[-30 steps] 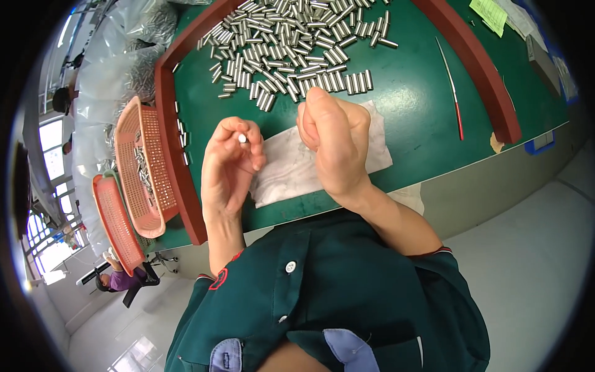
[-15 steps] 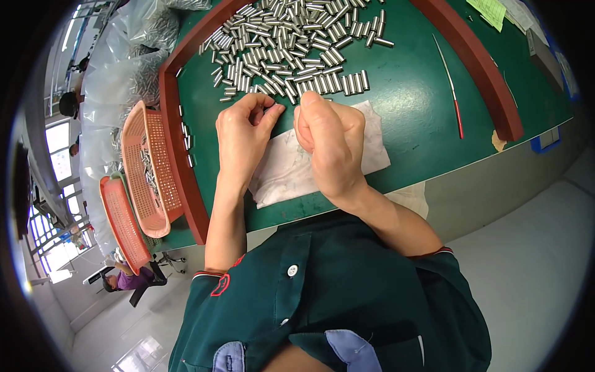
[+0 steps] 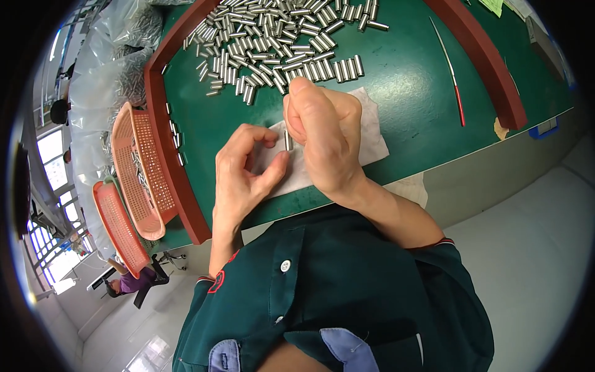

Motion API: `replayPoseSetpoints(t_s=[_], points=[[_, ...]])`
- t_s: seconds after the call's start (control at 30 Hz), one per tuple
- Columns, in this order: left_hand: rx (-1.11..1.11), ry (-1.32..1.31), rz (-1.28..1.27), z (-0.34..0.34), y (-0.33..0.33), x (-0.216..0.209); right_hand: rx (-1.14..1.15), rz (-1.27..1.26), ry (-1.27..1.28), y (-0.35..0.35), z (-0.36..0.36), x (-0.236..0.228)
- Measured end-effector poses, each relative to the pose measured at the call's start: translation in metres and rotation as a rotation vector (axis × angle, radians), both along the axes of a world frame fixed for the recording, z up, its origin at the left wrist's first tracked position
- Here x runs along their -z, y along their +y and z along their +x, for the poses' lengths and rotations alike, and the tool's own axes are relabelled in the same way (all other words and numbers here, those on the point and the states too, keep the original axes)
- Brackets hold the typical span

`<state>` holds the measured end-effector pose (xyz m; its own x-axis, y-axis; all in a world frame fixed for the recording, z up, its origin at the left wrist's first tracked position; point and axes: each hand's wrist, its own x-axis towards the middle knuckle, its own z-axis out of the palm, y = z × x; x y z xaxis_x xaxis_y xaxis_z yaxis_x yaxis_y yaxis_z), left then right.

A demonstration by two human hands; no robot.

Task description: The recorder is assembling small metal cylinders by inserting components using a thin hand tool.

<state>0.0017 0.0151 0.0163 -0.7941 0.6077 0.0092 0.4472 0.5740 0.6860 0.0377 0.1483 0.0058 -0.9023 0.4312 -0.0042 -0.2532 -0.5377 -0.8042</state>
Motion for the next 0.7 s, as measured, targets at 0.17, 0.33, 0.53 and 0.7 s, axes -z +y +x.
replayPoseSetpoints(t_s=[0.17,0.33,0.53,0.7], points=[[-0.016,0.096,0.032,0.002,0.003,0.015,-0.015,-0.046,0.024,0.000,-0.001,0.002],[-0.041,0.008,0.039,0.003,0.006,0.013,-0.015,-0.135,0.073,0.007,-0.001,0.002],[-0.049,-0.017,0.101,0.002,0.004,0.019,-0.038,-0.166,0.052,0.005,-0.004,0.003],[-0.050,-0.015,0.109,0.002,0.006,0.018,-0.049,-0.135,0.060,0.005,-0.005,0.003]])
